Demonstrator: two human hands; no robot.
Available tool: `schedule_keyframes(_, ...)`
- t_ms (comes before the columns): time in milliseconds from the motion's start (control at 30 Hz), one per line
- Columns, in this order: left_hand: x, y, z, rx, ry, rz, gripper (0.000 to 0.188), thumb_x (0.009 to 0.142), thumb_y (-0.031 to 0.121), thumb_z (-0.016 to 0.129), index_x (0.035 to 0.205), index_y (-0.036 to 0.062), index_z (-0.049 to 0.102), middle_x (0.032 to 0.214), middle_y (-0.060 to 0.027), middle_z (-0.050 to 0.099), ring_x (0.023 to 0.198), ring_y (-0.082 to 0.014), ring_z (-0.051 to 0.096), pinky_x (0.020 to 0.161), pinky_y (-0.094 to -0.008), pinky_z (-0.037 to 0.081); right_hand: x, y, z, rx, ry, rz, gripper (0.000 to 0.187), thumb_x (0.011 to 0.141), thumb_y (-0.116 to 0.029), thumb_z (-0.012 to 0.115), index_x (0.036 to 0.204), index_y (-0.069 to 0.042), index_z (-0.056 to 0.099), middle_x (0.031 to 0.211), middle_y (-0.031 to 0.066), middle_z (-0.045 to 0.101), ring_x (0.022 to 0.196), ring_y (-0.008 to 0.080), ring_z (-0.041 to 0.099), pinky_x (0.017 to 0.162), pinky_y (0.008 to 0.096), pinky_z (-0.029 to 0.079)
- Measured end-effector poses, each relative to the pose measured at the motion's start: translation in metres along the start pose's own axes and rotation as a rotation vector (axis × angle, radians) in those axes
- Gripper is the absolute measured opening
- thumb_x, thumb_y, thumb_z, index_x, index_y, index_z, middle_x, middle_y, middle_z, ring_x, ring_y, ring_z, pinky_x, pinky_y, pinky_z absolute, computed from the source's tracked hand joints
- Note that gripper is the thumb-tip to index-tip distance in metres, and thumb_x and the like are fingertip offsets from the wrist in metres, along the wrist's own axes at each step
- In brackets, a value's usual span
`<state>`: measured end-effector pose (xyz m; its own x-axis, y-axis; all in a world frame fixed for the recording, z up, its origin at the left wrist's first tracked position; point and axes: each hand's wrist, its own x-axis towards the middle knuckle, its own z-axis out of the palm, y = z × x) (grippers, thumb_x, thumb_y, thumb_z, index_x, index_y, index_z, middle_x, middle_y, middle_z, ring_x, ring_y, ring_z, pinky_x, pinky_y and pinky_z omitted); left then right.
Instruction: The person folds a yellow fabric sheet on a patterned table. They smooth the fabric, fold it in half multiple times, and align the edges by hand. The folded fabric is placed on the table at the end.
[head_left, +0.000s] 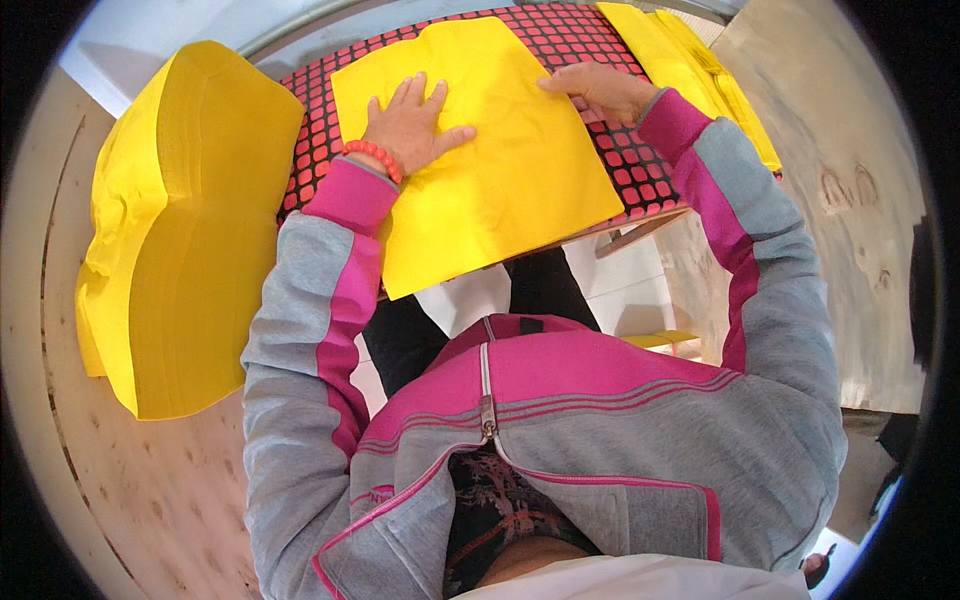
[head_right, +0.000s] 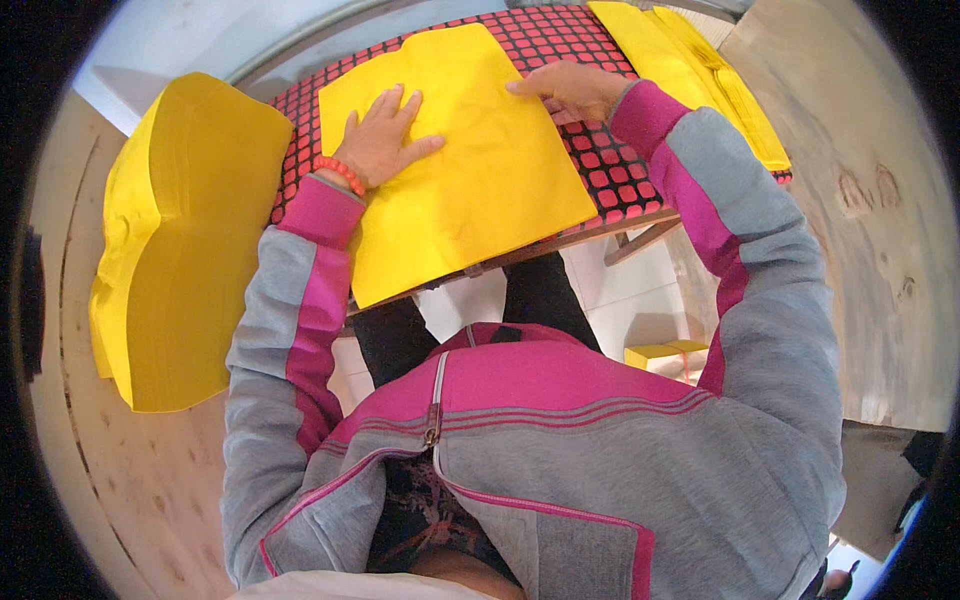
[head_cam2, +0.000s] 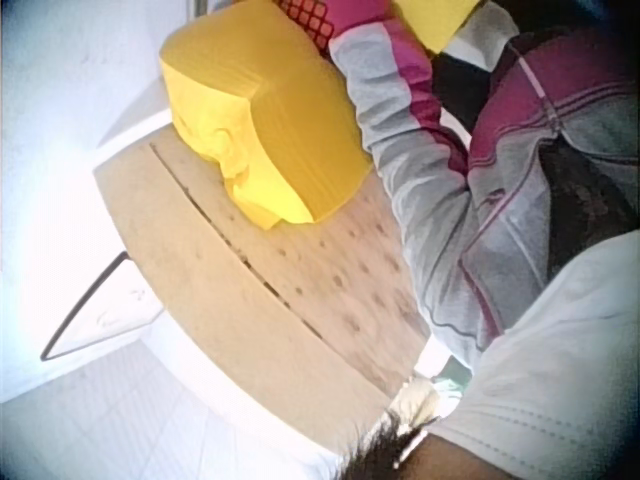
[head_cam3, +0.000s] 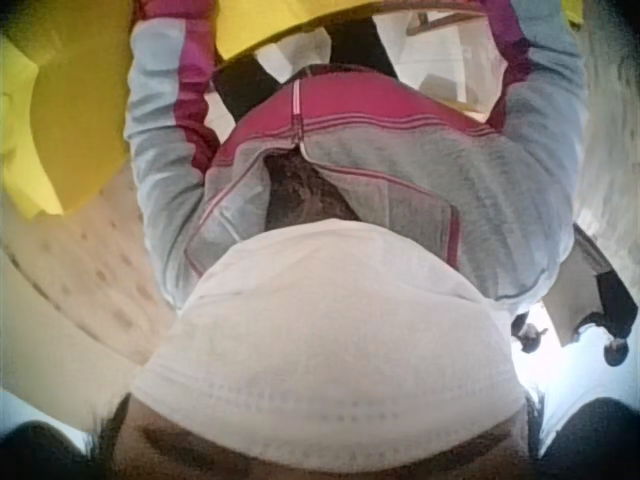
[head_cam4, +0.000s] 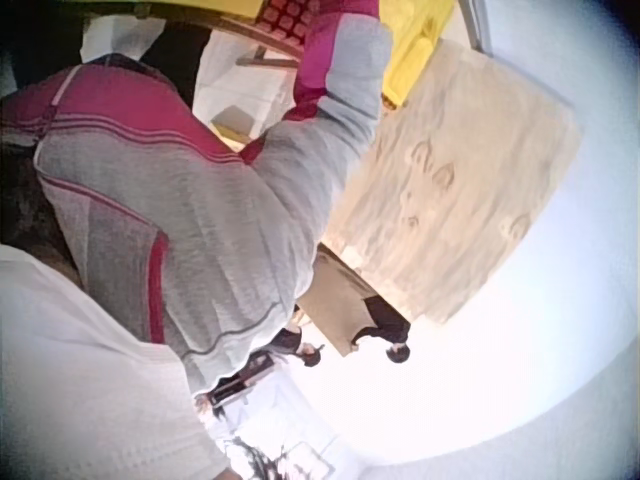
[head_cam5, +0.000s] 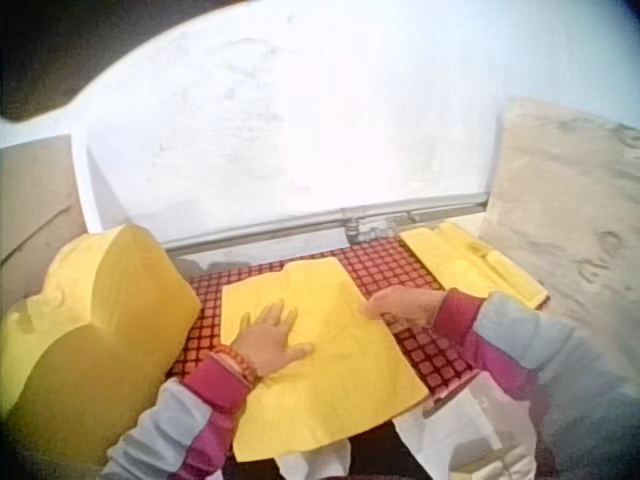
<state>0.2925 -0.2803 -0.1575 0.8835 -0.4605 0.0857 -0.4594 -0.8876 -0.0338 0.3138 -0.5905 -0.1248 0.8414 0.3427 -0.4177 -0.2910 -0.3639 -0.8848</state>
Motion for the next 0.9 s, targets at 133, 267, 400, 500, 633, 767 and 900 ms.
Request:
schedule_keyframes(133,-0.003,0.001,-0.009,-0.006,0.003,0.012,0.091,0.092,0.074,0.051,0.158,0.0126,0.037,0.163,-0.0215,0.031,0.152,-0.0360,0.030,0.116,-0.0661,0.025,-0.021,-0.004,0.031,-0.832,0.275,-0.386,0.025,0.089,-0.021,0.072,0.109,-0.007,0.064,0.102,0.0082,0.072,0.089,0.0206,0.071,0.080,0.0376,0.058)
schedule_keyframes(267,-0.013,0.011,-0.019,-0.078,0.043,0.202,0.087,0.091,0.071,0.056,0.157,0.0177,0.039,0.162,-0.0218,0.032,0.151,-0.0374,0.030,0.116,-0.0673,0.025,-0.024,0.003,0.085,-1.511,0.653,-0.700,0.017,0.082,-0.011,0.068,0.096,-0.007,0.060,0.092,0.0123,0.068,0.086,0.0332,0.071,0.075,0.0406,0.058)
schedule_keyframes(400,-0.019,0.021,-0.023,-0.088,-0.101,0.175,0.088,0.089,0.070,0.060,0.157,0.0192,0.039,0.163,-0.0221,0.030,0.152,-0.0383,0.029,0.115,-0.0700,0.024,-0.024,0.005,0.069,-1.338,0.673,-0.781,0.024,0.085,-0.020,0.071,0.103,-0.006,0.063,0.092,0.0157,0.067,0.084,0.0279,0.072,0.067,0.0395,0.057)
schedule_keyframes(500,-0.021,0.022,-0.022,-0.124,-0.084,0.156,0.089,0.088,0.070,0.062,0.158,0.0194,0.039,0.164,-0.0221,0.028,0.153,-0.0378,0.027,0.115,-0.0712,0.023,-0.032,0.002,0.022,-0.728,0.333,-0.336,0.037,0.090,-0.033,0.075,0.111,-0.003,0.066,0.088,0.0135,0.069,0.079,0.0168,0.071,0.056,0.0299,0.053)
schedule_keyframes(633,-0.018,0.021,-0.022,-0.126,-0.103,0.145,0.091,0.086,0.069,0.064,0.158,0.0187,0.039,0.165,-0.0220,0.027,0.154,-0.0375,0.026,0.116,-0.0699,0.023,-0.054,0.015,0.006,-0.179,0.125,0.039,0.031,0.097,-0.034,0.070,0.101,-0.004,0.064,0.083,-0.0002,0.065,0.070,0.0105,0.065,0.056,0.0280,0.051)
schedule_keyframes(767,-0.019,0.017,-0.026,-0.168,-0.086,0.146,0.097,0.083,0.070,0.068,0.158,0.0157,0.039,0.163,-0.0229,0.030,0.152,-0.0391,0.029,0.117,-0.0678,0.024,-0.069,0.018,0.049,-0.965,0.434,-0.668,0.016,0.091,-0.020,0.070,0.093,-0.007,0.060,0.082,0.0051,0.064,0.061,0.0163,0.064,0.053,0.0315,0.052)
schedule_keyframes(900,-0.019,0.008,-0.032,-0.181,-0.097,0.127,0.102,0.078,0.071,0.071,0.157,0.0135,0.040,0.161,-0.0242,0.033,0.149,-0.0405,0.033,0.117,-0.0672,0.024,-0.081,0.025,0.095,-1.667,0.540,-0.842,0.014,0.084,-0.014,0.067,0.094,-0.007,0.060,0.087,0.0134,0.066,0.072,0.0290,0.069,0.062,0.0395,0.055)
